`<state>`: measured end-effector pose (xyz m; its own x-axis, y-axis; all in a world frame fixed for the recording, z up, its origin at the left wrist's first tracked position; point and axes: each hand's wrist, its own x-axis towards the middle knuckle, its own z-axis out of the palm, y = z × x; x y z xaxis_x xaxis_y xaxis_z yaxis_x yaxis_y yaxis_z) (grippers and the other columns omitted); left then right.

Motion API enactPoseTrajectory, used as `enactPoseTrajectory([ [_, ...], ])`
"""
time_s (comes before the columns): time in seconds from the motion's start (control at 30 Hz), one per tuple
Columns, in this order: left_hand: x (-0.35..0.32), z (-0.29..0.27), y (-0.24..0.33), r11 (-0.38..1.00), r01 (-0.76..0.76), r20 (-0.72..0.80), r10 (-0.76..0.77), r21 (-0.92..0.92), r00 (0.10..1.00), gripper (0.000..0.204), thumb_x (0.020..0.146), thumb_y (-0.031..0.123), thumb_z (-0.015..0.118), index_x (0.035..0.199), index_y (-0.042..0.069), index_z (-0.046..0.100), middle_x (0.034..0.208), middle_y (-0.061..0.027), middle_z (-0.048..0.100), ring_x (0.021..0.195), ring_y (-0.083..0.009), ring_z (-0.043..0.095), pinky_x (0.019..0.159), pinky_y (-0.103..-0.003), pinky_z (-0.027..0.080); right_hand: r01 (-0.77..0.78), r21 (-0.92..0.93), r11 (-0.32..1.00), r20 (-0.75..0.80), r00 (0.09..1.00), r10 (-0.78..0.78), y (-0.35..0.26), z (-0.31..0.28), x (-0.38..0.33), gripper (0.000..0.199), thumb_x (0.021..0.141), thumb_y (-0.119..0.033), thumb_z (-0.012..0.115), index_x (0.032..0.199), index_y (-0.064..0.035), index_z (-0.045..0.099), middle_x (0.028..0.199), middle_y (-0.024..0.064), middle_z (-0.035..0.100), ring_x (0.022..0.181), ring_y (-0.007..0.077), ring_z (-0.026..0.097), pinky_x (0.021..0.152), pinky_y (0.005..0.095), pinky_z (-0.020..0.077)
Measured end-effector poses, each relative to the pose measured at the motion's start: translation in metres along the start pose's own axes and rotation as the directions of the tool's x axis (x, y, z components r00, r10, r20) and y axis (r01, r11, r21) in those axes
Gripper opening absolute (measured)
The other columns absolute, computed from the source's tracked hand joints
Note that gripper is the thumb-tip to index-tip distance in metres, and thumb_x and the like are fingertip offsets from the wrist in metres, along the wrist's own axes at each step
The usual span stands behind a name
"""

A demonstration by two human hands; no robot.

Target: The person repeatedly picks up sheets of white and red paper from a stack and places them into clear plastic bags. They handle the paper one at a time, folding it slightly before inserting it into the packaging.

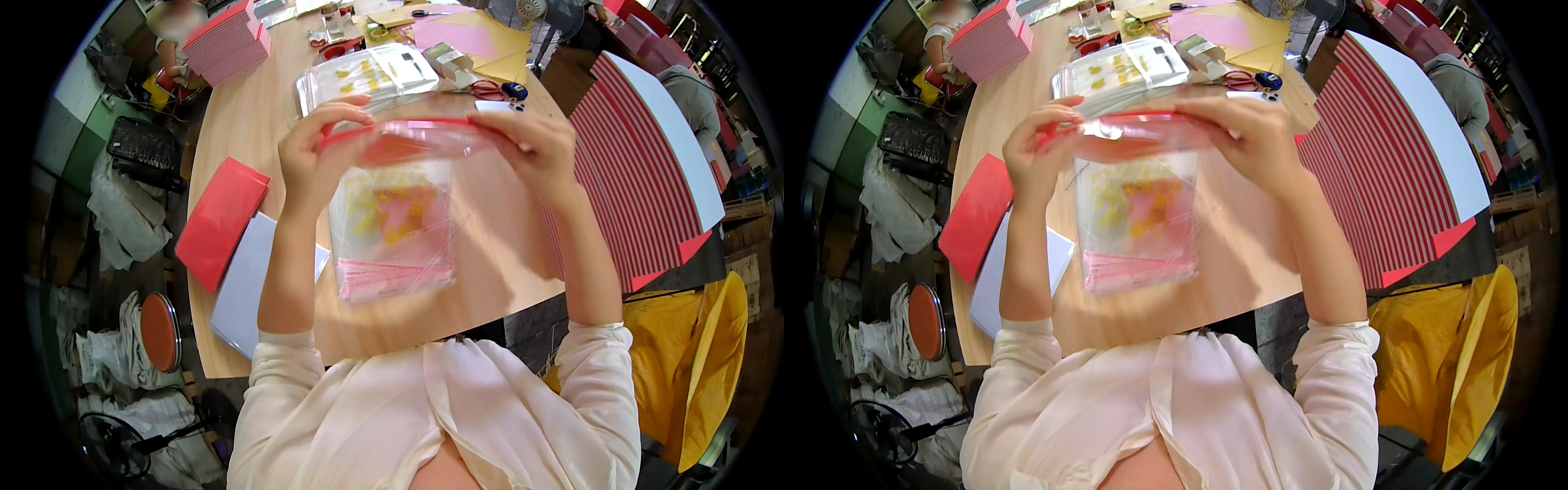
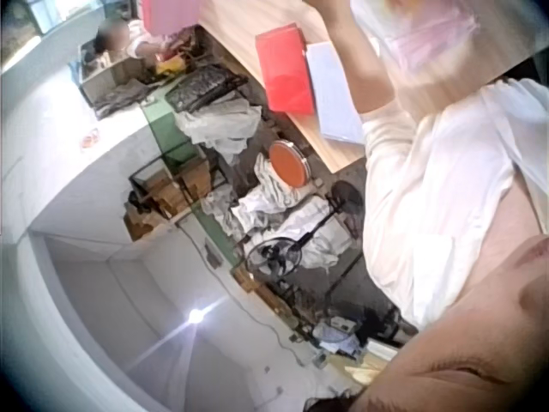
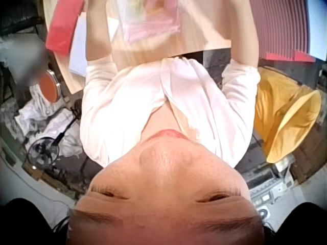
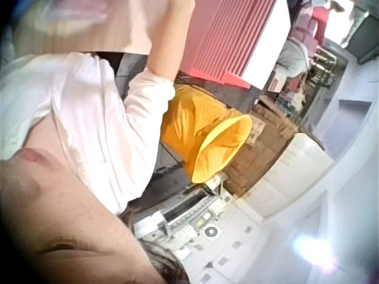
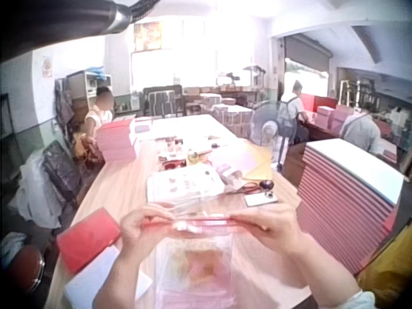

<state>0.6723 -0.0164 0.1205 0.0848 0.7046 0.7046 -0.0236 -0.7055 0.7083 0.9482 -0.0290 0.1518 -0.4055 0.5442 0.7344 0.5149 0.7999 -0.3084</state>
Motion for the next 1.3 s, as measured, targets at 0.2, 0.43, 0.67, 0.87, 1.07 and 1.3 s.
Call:
enactPoseTrajectory([
  [0.2, -0.182, -0.019, -0.022, 0.838, 0.545, -0.085, -0.544, -0.004, 0.835, 0.074, 0.074, 0.003, 0.079, 0.133, 0.003, 0.036, 0.108, -0.0101, 0.058, 0.109, -0.0226, 0.057, 0.097, -0.037, 0.047, 0.065, 0.14, 0.988, 0.086, 0.993, -0.077, 0.005, 0.057, -0.111, 0.023, 0.074, -0.002, 0.073, 0.098, -0.003, 0.071, 0.097, 0.0099, 0.072, 0.086, 0.0255, 0.071, 0.073, 0.034, 0.0567],
  [0.43, -0.27, 0.001, -0.009, 0.025, 0.753, 0.196, -0.959, -0.658, 0.203, 0.042, 0.101, 0.028, 0.05, 0.131, 0.003, 0.036, 0.113, -0.0243, 0.061, 0.106, -0.0372, 0.063, 0.091, -0.047, 0.052, -0.08, 0.219, 0.972, 0.26, 0.965, 0.021, 0.0, 0.081, -0.191, 0.024, 0.073, -0.006, 0.074, 0.097, -0.0025, 0.07, 0.099, 0.0098, 0.072, 0.093, 0.0271, 0.07, 0.081, 0.036, 0.0567],
  [0.67, -0.273, 0.018, -0.015, 0.185, 0.873, 0.039, -0.973, -0.452, 0.227, 0.041, 0.095, 0.012, 0.058, 0.126, 0.0, 0.035, 0.104, -0.026, 0.065, 0.096, -0.0325, 0.068, 0.083, -0.038, 0.057, -0.04, 0.086, 0.995, 0.3, 0.954, 0.012, 0.0, 0.091, -0.232, 0.027, 0.073, -0.009, 0.076, 0.099, -0.0037, 0.07, 0.102, 0.0094, 0.071, 0.099, 0.0272, 0.069, 0.09, 0.0413, 0.0539],
  [0.87, -0.28, 0.019, -0.013, 0.241, 0.922, -0.055, -0.97, -0.303, 0.236, 0.046, 0.087, -0.003, 0.064, 0.124, -0.002, 0.035, 0.098, -0.0228, 0.068, 0.089, -0.0259, 0.07, 0.078, -0.032, 0.058, -0.115, -0.045, 0.992, 0.379, 0.917, 0.123, -0.028, 0.084, -0.222, 0.031, 0.072, -0.01, 0.076, 0.102, -0.0043, 0.069, 0.111, 0.0096, 0.069, 0.11, 0.0272, 0.063, 0.094, 0.0407, 0.0503],
  [1.07, -0.277, 0.025, -0.019, 0.251, 0.934, -0.075, -0.968, -0.256, 0.239, 0.045, 0.086, -0.006, 0.063, 0.122, 0.0, 0.037, 0.097, -0.0201, 0.068, 0.087, -0.0234, 0.07, 0.074, -0.029, 0.058, -0.384, 0.17, 0.907, 0.307, 0.896, 0.322, -0.078, 0.131, -0.218, 0.026, 0.077, -0.009, 0.072, 0.102, -0.0047, 0.069, 0.101, 0.009, 0.066, 0.091, 0.0273, 0.061, 0.078, 0.0401, 0.0503],
  [1.3, -0.281, 0.028, -0.016, 0.4, 0.916, -0.105, -0.912, -0.012, 0.397, 0.042, 0.084, -0.005, 0.063, 0.119, 0.002, 0.041, 0.089, -0.0153, 0.071, 0.071, -0.0155, 0.07, 0.059, -0.024, 0.054, -0.561, 0.089, 0.823, 0.494, 0.742, 0.453, -0.103, 0.177, -0.199, 0.012, 0.082, -0.012, 0.068, 0.09, -0.0039, 0.066, 0.086, 0.0089, 0.062, 0.085, 0.0265, 0.062, 0.07, 0.0379, 0.0514],
])
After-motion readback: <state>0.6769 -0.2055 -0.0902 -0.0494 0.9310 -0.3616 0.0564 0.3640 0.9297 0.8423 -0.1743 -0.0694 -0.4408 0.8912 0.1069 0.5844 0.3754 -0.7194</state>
